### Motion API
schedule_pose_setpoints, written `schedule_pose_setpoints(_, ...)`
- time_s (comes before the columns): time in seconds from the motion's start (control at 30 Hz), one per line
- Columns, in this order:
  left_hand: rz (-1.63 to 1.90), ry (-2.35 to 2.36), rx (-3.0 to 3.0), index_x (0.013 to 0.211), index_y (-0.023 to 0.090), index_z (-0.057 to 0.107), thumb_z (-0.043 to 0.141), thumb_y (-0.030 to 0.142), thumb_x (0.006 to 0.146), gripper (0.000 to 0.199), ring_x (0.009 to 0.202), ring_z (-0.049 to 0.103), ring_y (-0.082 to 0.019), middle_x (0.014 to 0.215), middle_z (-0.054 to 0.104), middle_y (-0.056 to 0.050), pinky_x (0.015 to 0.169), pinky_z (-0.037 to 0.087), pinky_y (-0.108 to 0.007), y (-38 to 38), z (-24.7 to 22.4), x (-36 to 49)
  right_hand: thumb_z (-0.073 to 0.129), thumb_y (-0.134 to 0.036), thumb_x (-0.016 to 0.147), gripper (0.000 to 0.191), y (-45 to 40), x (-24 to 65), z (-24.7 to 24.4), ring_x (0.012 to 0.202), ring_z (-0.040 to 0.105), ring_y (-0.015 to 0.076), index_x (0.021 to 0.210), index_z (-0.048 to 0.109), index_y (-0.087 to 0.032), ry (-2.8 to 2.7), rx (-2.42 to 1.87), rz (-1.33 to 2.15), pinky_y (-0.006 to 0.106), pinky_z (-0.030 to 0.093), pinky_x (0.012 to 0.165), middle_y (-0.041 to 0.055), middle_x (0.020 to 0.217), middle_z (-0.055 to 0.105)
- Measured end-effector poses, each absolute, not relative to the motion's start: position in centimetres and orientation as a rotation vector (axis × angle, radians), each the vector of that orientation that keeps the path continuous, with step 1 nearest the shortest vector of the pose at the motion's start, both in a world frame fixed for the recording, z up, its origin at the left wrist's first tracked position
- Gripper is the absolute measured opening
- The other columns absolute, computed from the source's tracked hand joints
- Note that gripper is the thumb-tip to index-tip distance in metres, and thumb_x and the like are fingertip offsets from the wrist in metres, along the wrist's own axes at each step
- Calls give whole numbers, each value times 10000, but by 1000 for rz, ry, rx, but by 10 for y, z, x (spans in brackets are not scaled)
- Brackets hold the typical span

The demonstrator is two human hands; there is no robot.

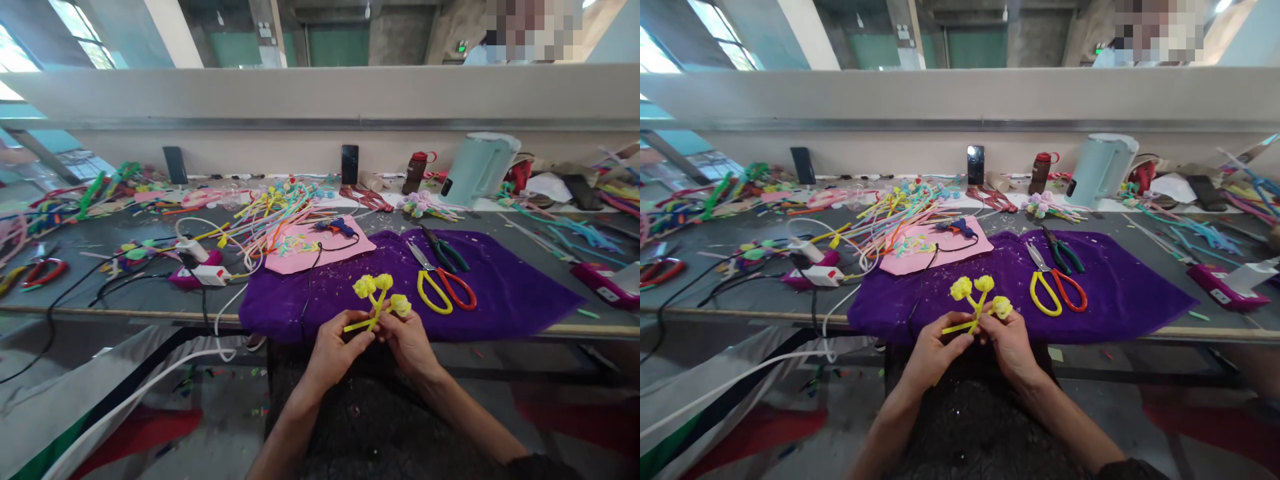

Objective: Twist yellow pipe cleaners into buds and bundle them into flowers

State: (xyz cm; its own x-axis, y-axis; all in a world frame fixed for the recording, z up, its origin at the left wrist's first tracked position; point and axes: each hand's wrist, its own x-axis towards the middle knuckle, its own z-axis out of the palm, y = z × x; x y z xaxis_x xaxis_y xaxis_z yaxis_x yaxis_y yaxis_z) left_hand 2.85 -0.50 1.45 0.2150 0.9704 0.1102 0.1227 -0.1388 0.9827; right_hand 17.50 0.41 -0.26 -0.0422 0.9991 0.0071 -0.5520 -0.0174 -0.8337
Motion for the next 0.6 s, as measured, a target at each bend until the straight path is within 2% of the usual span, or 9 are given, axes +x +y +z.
schedule_pose_setpoints(0.17, 1126, 979, 1335, 916, 161, 655, 667, 293, 717, 239, 834, 608, -181, 918, 663, -53, 746, 470, -268, 1, 21, 18, 697, -206, 699, 139, 2, 173, -1, 508, 502, 58, 778, 594, -156, -805, -752, 1506, 159, 356, 441, -21, 653, 580)
schedule_pose_setpoints(0.27, 1108, 777, 1218, 888, 145, 678, 698, 355, 673, 302, 828, 609, -197, 895, 672, -69, 742, 468, -275, 3, 20, 11, 693, -205, 702, 138, 2, 173, -2, 490, 489, 52, 780, 587, -163, -792, -752, 1595, 157, 333, 431, -28, 634, 574)
schedule_pose_setpoints(0.37, 1105, 700, 1115, 861, 123, 701, 676, 413, 680, 343, 759, 610, -190, 859, 680, -90, 642, 466, -254, 4, 17, 10, 696, -213, 694, 153, 3, 173, -4, 477, 487, 52, 785, 582, -168, -773, -706, 1677, 159, 319, 419, -22, 650, 590)
schedule_pose_setpoints(0.5, 1147, 756, 1012, 834, 147, 708, 739, 248, 634, 226, 652, 590, -125, 762, 676, -31, 589, 445, -208, 4, 18, 17, 706, -235, 680, 169, 6, 172, -8, 454, 482, 49, 771, 582, -165, -765, -634, 1744, 152, 301, 398, -16, 652, 599)
schedule_pose_setpoints(0.6, 1166, 753, 1002, 786, 139, 706, 734, 215, 643, 164, 597, 564, -100, 689, 650, -2, 589, 451, -208, 3, 23, 24, 715, -248, 674, 175, 7, 171, -12, 435, 474, 46, 751, 586, -158, -781, -643, 1747, 148, 303, 389, -22, 612, 582)
